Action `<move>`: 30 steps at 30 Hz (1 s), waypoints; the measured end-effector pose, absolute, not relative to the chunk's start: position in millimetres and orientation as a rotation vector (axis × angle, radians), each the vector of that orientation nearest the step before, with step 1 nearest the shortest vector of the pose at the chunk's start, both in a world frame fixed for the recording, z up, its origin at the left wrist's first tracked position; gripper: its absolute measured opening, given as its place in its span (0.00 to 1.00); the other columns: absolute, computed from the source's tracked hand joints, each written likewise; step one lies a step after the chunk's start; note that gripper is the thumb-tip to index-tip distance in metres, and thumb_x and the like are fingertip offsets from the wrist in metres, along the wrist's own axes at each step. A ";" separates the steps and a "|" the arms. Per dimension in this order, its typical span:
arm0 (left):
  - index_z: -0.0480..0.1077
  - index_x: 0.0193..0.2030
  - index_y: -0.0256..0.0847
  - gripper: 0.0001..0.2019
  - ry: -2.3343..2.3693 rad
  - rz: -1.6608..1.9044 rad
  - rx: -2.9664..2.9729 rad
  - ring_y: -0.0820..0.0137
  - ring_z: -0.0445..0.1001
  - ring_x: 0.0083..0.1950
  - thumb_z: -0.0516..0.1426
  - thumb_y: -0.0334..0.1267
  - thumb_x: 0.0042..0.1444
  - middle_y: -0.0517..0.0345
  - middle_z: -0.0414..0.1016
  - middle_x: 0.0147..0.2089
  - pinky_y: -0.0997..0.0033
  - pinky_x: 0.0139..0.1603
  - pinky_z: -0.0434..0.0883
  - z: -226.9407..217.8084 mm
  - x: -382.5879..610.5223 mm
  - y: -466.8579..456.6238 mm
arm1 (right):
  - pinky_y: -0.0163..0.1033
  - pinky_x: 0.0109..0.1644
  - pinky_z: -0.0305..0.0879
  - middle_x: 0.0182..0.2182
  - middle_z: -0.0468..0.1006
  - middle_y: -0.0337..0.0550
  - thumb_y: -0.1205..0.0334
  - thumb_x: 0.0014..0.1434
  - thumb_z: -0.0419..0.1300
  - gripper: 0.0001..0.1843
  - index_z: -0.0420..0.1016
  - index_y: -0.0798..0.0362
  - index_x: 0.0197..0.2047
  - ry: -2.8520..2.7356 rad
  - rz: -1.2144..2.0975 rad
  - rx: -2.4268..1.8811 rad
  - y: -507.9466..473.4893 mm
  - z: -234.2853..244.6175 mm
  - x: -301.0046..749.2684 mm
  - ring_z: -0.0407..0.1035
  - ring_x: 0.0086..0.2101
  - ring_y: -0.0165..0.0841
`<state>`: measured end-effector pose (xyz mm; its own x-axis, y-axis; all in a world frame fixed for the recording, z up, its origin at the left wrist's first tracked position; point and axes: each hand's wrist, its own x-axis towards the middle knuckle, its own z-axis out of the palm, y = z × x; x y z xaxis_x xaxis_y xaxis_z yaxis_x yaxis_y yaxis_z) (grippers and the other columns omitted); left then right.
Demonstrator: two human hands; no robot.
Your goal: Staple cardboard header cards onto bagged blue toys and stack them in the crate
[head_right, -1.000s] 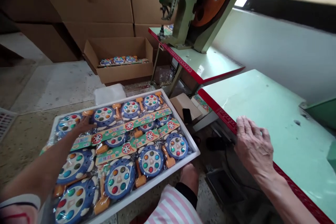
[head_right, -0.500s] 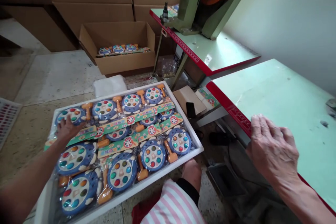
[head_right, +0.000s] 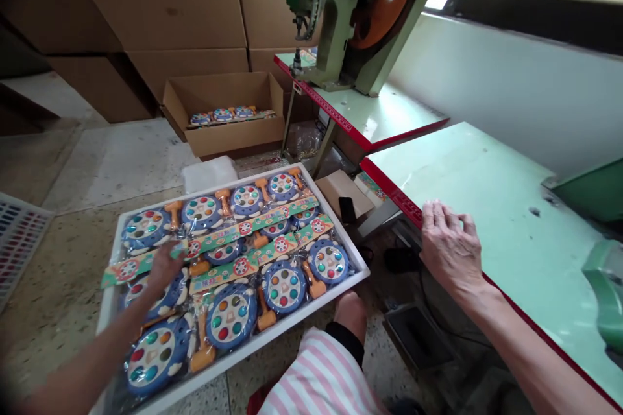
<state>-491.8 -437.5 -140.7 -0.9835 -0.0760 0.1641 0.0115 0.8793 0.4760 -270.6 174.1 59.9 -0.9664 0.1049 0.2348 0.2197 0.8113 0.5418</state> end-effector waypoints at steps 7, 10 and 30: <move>0.77 0.52 0.41 0.17 -2.833 -1.540 -0.368 0.56 0.78 0.59 0.55 0.40 0.58 0.47 0.81 0.57 0.52 0.60 0.75 -180.4 -275.6 -298.3 | 0.52 0.59 0.55 0.60 0.74 0.70 0.70 0.68 0.49 0.25 0.67 0.69 0.65 -2.775 -0.533 -0.097 165.0 72.6 -262.9 0.68 0.59 0.52; 0.76 0.55 0.41 0.18 -2.857 -1.949 -0.271 0.59 0.81 0.51 0.55 0.40 0.60 0.46 0.82 0.54 0.57 0.54 0.78 -166.1 -210.9 -267.4 | 0.41 0.44 0.61 0.41 0.85 0.51 0.57 0.71 0.54 0.16 0.79 0.54 0.53 -2.792 -0.237 -0.028 133.6 60.2 -242.6 0.76 0.42 0.41; 0.75 0.54 0.41 0.17 -3.003 -2.025 -0.883 0.68 0.80 0.38 0.54 0.34 0.60 0.54 0.84 0.42 0.71 0.40 0.73 -91.7 -157.9 -163.5 | 0.38 0.31 0.68 0.24 0.81 0.49 0.40 0.63 0.49 0.27 0.81 0.48 0.29 -2.683 1.033 -0.897 93.6 -136.3 -10.1 0.79 0.29 0.44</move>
<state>-157.9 -163.5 -91.7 -0.7302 0.6503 -0.2096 0.0493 0.3561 0.9331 -10.1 93.6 -136.3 -0.8150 0.5727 -0.0881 0.4839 0.5891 -0.6471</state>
